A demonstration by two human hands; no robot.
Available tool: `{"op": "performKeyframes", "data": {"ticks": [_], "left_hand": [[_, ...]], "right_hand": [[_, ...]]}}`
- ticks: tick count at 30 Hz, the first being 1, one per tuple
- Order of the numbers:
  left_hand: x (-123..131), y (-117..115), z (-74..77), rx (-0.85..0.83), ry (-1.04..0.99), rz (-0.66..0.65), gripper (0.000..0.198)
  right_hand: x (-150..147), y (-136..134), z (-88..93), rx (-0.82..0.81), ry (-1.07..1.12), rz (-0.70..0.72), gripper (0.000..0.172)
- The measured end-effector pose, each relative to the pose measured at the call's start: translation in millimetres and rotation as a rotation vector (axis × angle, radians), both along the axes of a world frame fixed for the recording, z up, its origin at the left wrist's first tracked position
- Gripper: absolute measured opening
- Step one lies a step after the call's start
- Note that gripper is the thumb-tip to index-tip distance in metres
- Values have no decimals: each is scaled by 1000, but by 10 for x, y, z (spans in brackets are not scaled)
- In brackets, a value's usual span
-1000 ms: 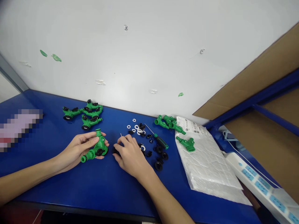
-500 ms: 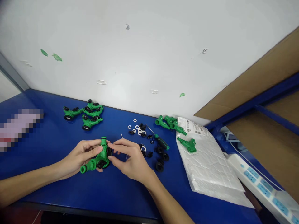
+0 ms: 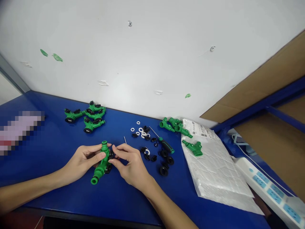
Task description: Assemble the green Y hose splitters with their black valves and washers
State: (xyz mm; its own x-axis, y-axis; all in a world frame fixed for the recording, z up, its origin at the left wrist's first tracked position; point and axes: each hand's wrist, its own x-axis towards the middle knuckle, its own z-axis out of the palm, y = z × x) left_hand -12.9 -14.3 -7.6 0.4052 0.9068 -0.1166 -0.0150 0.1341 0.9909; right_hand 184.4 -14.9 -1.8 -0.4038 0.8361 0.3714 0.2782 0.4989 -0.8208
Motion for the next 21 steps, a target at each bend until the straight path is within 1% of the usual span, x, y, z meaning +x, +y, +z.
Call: {"op": "performKeyframes", "data": {"ticks": [3,7,10,13,15,17,18,21], "left_hand": [[7,-8,28,-21,-13,-39,42],[17,-24,52,-57,-50,21,41],[22,-19,54,-106,-98,61,42],[25,-11,75,-200,-186,35,43],[27,-8,102,-275,-235,-8,43],[29,-6,130,-339,-264,-38,40],[29,-4,143,-361,-272,-49,38],[24,1,167,-408,-303,-100,34]], "right_hand": [[-11,-12,35,-86,4,21,31],[-24,-29,80,-166,99,2,29],[-22,-23,62,-230,163,0,26],[-3,-4,39,-294,267,-14,29],[18,3,48,-271,272,-29,26],[41,2,76,-184,200,-55,21],[50,0,92,-129,161,-56,21],[63,-5,118,21,112,32,26]]}}
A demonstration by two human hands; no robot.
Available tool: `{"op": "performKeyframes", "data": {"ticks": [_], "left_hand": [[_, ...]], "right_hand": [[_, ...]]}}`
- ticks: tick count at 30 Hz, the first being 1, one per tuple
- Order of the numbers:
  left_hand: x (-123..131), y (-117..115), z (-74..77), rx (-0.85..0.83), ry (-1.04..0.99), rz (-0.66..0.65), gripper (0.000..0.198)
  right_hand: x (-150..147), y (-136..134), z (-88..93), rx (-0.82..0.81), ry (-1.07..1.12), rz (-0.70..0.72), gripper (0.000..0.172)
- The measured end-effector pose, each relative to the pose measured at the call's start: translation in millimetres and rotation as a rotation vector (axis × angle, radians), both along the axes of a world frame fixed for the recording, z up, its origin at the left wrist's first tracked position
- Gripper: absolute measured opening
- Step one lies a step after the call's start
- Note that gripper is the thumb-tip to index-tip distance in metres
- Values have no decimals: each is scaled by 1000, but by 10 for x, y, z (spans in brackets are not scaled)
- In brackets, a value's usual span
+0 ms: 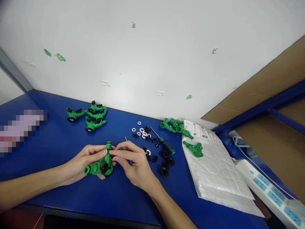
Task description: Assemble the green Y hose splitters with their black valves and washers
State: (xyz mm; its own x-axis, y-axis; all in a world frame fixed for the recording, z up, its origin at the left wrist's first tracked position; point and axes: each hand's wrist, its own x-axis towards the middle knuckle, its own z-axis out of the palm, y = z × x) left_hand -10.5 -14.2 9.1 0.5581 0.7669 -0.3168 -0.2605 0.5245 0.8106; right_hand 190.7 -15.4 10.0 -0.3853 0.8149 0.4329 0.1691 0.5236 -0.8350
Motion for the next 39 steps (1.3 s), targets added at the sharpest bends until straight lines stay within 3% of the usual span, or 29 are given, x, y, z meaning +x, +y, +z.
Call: {"op": "performKeyframes", "data": {"ticks": [5,12,17,22,26,29,39], "left_hand": [[-17,8,5,-37,-15,-29,33],[-10,-6,-11,43,11,-9,37],[-6,-18,-22,108,52,47,43],[-11,-35,-77,193,89,62,45],[-21,-27,-112,317,200,96,44],[-31,-25,-125,408,267,127,42],[-27,-52,-117,595,373,137,32]], "right_hand": [[-6,-2,-6,39,37,91,27],[-30,-28,15,20,15,14,22],[-74,-49,-20,-171,134,-40,34],[-93,-65,-41,-296,238,-41,27],[-88,-43,-58,-505,321,-81,41],[-83,-33,-55,-664,316,-96,30],[-136,-60,-42,-621,353,-75,23]]}}
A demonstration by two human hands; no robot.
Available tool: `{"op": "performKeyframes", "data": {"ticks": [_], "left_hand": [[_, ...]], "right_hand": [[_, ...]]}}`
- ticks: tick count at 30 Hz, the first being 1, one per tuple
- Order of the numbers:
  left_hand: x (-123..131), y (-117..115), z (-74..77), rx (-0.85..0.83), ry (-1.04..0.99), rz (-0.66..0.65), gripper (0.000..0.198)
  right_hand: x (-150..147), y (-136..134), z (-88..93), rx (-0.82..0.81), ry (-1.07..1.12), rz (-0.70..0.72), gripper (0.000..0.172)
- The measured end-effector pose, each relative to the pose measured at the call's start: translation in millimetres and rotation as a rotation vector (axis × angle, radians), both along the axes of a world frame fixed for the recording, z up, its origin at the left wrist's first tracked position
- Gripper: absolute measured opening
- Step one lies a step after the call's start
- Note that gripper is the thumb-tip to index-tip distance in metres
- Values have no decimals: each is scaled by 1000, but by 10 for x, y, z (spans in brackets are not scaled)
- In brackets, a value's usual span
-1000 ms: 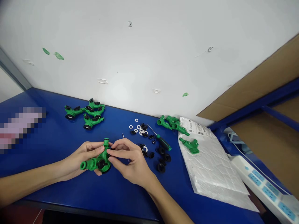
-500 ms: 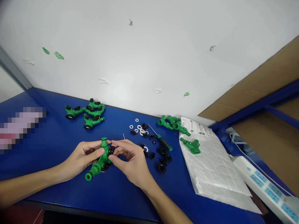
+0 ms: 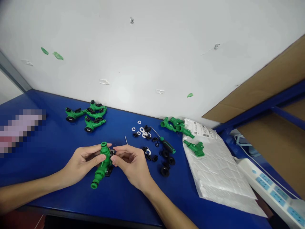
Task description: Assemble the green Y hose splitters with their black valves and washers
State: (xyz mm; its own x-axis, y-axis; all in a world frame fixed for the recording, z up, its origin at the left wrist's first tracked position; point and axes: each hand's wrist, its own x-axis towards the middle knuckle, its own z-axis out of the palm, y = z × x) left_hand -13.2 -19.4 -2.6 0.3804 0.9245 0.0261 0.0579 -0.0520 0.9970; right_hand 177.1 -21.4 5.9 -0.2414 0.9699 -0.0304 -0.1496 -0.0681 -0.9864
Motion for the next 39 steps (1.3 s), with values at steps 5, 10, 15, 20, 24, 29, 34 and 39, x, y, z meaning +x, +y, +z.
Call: {"op": "performKeyframes", "data": {"ticks": [5,10,15,20,24,29,34,39], "left_hand": [[24,-19,12,147,50,55,26],[11,-37,-14,238,72,74,26],[8,-33,-4,236,61,73,29],[-21,-1,7,152,61,53,33],[-27,28,18,-41,-49,100,39],[8,20,82,-411,-295,-67,48],[-5,28,145,-577,-374,-138,39],[-18,66,131,-650,-381,-194,35]], "right_hand": [[2,-5,-14,65,-92,-12,21],[-10,14,-57,-59,16,61,26],[1,14,-30,-52,8,71,25],[73,23,66,46,-93,81,26],[110,18,108,312,-244,-41,16],[132,11,101,693,-421,32,20],[182,18,97,893,-503,97,34],[216,24,59,931,-481,131,36]]}}
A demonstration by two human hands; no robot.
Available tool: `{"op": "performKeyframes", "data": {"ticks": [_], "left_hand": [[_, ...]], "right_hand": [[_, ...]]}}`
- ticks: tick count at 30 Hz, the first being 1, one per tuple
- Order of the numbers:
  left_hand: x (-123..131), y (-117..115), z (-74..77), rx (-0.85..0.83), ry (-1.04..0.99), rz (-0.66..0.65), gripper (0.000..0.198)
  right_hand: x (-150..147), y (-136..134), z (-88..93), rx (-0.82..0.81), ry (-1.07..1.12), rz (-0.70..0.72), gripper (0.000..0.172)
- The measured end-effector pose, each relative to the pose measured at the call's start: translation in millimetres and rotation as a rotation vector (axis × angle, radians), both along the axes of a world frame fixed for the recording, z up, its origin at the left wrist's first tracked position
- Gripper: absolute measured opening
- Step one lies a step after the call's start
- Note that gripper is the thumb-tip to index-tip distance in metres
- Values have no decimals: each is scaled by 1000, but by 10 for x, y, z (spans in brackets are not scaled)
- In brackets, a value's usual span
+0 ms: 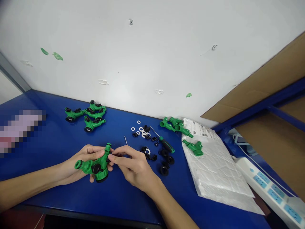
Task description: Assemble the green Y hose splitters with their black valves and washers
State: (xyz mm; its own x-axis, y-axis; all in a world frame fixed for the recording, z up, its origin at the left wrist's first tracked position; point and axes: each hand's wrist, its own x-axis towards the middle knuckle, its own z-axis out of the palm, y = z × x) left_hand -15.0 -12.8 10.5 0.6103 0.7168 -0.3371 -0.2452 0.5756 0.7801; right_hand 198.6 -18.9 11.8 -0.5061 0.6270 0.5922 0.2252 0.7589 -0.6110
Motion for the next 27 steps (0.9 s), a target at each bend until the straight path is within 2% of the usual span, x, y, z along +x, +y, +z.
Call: {"op": "performKeyframes", "data": {"ticks": [7,10,15,20,27], "left_hand": [[-1,-10,-32,3,19,-23,34],[9,-19,-23,23,16,12,32],[12,-25,-11,67,10,61,33],[-1,-31,-34,134,58,71,39],[17,-50,-65,191,81,72,38]], "right_hand": [[-30,-12,-117,185,1,-60,41],[-76,-24,-83,124,45,-40,42],[-108,-20,-84,-21,113,-27,32],[-73,-38,-122,5,4,-3,30],[-45,-36,-55,137,-122,-11,22]]}}
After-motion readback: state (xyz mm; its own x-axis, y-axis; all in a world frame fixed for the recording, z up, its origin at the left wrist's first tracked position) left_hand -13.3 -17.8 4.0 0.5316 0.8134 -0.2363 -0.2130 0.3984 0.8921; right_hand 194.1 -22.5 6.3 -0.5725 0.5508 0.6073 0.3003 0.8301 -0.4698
